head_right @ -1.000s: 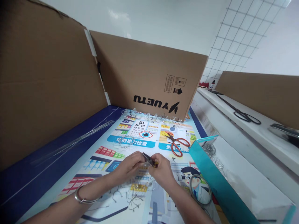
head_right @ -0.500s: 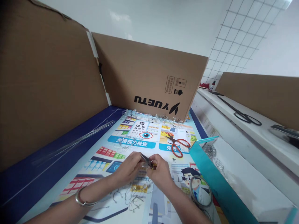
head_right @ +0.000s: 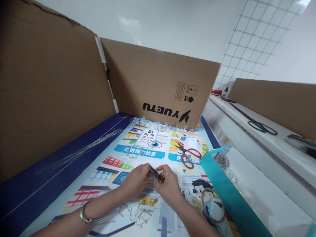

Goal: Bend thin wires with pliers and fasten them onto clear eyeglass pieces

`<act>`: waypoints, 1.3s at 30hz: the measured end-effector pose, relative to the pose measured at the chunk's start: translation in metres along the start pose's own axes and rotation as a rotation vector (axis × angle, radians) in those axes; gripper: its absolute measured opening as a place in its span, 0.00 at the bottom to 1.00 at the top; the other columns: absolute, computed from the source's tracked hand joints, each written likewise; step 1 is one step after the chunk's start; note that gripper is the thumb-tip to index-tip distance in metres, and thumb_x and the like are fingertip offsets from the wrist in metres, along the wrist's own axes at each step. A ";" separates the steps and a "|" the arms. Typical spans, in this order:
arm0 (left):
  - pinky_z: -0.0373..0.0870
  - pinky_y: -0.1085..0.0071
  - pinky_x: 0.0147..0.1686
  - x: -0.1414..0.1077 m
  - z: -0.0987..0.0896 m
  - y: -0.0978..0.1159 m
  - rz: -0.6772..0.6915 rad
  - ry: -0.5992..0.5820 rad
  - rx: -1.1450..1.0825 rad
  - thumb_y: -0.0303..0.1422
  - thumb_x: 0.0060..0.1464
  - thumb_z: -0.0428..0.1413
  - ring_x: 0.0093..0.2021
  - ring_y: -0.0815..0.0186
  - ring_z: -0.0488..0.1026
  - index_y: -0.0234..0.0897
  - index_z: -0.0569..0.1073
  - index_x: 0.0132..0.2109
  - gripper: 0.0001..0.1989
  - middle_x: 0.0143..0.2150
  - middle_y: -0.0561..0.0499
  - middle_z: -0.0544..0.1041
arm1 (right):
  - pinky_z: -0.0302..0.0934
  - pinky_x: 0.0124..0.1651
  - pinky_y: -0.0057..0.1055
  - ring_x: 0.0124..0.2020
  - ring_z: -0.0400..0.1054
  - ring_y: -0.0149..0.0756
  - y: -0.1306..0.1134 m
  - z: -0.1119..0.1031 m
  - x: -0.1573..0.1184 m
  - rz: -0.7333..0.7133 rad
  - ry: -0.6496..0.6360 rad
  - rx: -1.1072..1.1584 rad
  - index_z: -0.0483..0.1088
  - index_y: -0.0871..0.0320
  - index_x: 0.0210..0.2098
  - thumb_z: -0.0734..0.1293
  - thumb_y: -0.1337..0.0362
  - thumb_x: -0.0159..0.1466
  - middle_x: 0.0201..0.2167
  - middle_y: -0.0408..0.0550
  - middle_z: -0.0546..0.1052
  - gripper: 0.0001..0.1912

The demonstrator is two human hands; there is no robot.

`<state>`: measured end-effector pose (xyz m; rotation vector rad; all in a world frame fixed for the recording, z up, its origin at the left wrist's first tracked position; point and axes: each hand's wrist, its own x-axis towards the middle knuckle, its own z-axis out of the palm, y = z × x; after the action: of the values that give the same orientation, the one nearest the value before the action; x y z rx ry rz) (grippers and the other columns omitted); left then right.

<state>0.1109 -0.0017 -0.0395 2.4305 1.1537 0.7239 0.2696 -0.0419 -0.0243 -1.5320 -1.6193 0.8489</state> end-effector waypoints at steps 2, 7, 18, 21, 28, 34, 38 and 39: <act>0.59 0.69 0.34 0.002 0.000 -0.002 0.059 0.005 0.027 0.21 0.52 0.43 0.35 0.62 0.66 0.36 0.61 0.33 0.07 0.31 0.49 0.69 | 0.50 0.24 0.22 0.21 0.58 0.26 0.002 0.001 0.001 -0.004 -0.008 -0.006 0.61 0.55 0.38 0.61 0.70 0.49 0.20 0.35 0.65 0.16; 0.57 0.64 0.40 0.006 -0.006 -0.003 0.240 -0.034 0.049 0.19 0.51 0.45 0.33 0.64 0.65 0.36 0.65 0.32 0.08 0.30 0.51 0.70 | 0.50 0.24 0.22 0.21 0.57 0.26 0.004 0.001 0.002 -0.006 -0.031 0.006 0.62 0.55 0.38 0.60 0.71 0.49 0.20 0.35 0.64 0.15; 0.58 0.65 0.40 0.008 -0.010 -0.004 0.149 0.067 -0.162 0.25 0.57 0.44 0.36 0.64 0.63 0.36 0.66 0.32 0.09 0.31 0.51 0.68 | 0.50 0.24 0.22 0.21 0.57 0.26 0.006 -0.002 0.004 -0.004 -0.034 0.002 0.64 0.56 0.37 0.62 0.69 0.51 0.21 0.36 0.65 0.12; 0.58 0.67 0.40 0.009 -0.013 -0.005 0.112 0.078 -0.245 0.30 0.59 0.43 0.35 0.64 0.64 0.37 0.66 0.33 0.09 0.31 0.51 0.69 | 0.54 0.28 0.23 0.27 0.61 0.29 0.001 -0.013 0.007 -0.100 -0.058 -0.040 0.67 0.57 0.36 0.61 0.67 0.56 0.26 0.40 0.68 0.08; 0.59 0.67 0.40 0.008 -0.014 -0.008 0.119 0.129 -0.302 0.34 0.61 0.42 0.36 0.65 0.64 0.37 0.66 0.35 0.11 0.32 0.51 0.70 | 0.54 0.42 0.30 0.38 0.63 0.36 -0.013 -0.058 0.013 -0.414 -0.095 -0.653 0.67 0.52 0.46 0.61 0.66 0.59 0.33 0.47 0.71 0.16; 0.58 0.66 0.41 0.007 -0.015 -0.008 0.178 0.140 -0.327 0.32 0.61 0.41 0.36 0.65 0.64 0.37 0.65 0.36 0.10 0.33 0.50 0.70 | 0.50 0.41 0.31 0.37 0.61 0.36 -0.018 -0.066 0.010 -0.496 -0.127 -0.965 0.69 0.52 0.44 0.62 0.67 0.58 0.31 0.47 0.70 0.14; 0.58 0.67 0.41 0.008 -0.016 -0.007 0.216 0.125 -0.321 0.30 0.61 0.42 0.36 0.66 0.64 0.37 0.65 0.35 0.09 0.32 0.51 0.69 | 0.48 0.41 0.34 0.37 0.59 0.37 -0.016 -0.063 0.011 -0.567 -0.055 -1.043 0.68 0.52 0.45 0.61 0.67 0.59 0.31 0.48 0.68 0.15; 0.58 0.67 0.41 0.008 -0.016 -0.007 0.220 0.125 -0.318 0.29 0.60 0.42 0.36 0.66 0.64 0.37 0.64 0.35 0.08 0.32 0.51 0.69 | 0.47 0.41 0.34 0.37 0.59 0.37 -0.016 -0.062 0.011 -0.582 -0.047 -1.056 0.68 0.52 0.45 0.61 0.67 0.59 0.31 0.49 0.68 0.15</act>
<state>0.1018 0.0109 -0.0279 2.2853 0.7492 1.0520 0.3148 -0.0336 0.0221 -1.4769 -2.5515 -0.3840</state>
